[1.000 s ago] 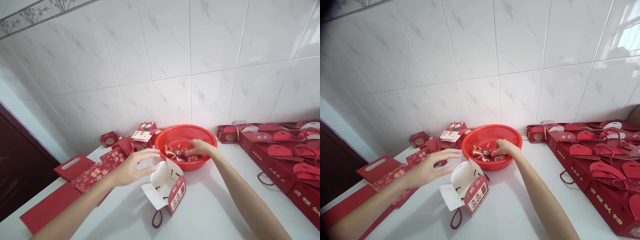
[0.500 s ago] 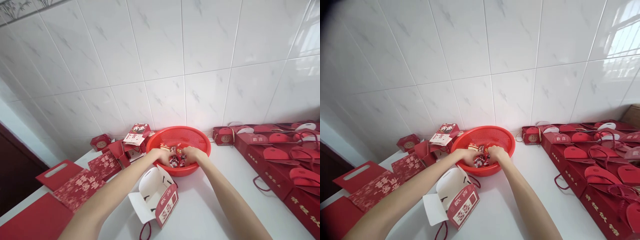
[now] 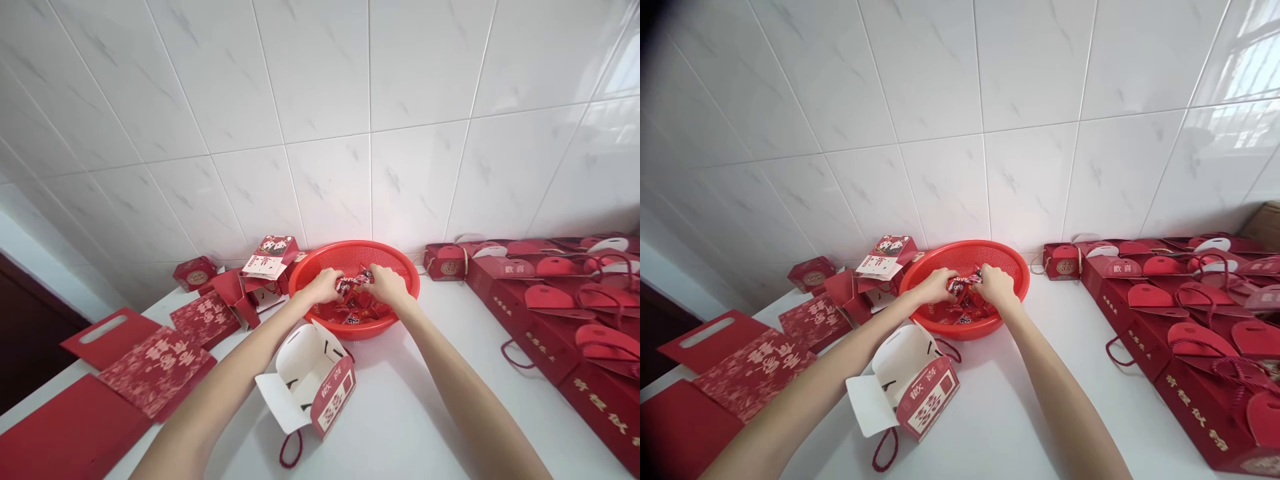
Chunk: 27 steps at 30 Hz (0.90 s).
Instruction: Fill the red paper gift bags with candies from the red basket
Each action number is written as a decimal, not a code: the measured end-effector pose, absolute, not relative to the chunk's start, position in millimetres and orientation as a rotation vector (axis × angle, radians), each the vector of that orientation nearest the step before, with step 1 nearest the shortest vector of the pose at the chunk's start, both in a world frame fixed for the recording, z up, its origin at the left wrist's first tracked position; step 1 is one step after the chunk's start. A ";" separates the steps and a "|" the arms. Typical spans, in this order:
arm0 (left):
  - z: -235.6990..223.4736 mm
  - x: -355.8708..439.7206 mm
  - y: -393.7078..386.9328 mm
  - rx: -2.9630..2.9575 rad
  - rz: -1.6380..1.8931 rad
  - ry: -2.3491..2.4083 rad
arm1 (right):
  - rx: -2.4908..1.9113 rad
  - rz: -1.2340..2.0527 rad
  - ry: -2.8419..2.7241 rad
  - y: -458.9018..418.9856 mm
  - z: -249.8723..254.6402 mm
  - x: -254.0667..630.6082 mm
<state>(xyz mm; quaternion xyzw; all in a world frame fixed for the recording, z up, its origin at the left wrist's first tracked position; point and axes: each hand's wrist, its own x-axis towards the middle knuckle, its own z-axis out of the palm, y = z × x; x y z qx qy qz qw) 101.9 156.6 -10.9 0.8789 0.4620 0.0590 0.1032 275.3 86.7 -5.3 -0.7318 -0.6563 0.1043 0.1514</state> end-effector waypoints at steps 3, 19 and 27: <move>-13.7 100.8 157.7 2.538 0.336 1.439 | -2.105 0.271 -1.814 85.2 -4.8 275.4; -18.3 108.0 141.7 2.274 0.701 0.917 | -1.674 0.270 -1.775 83.6 -15.2 275.1; -30.7 103.1 155.7 2.158 0.824 0.840 | -1.255 0.589 -1.436 95.7 -26.9 282.4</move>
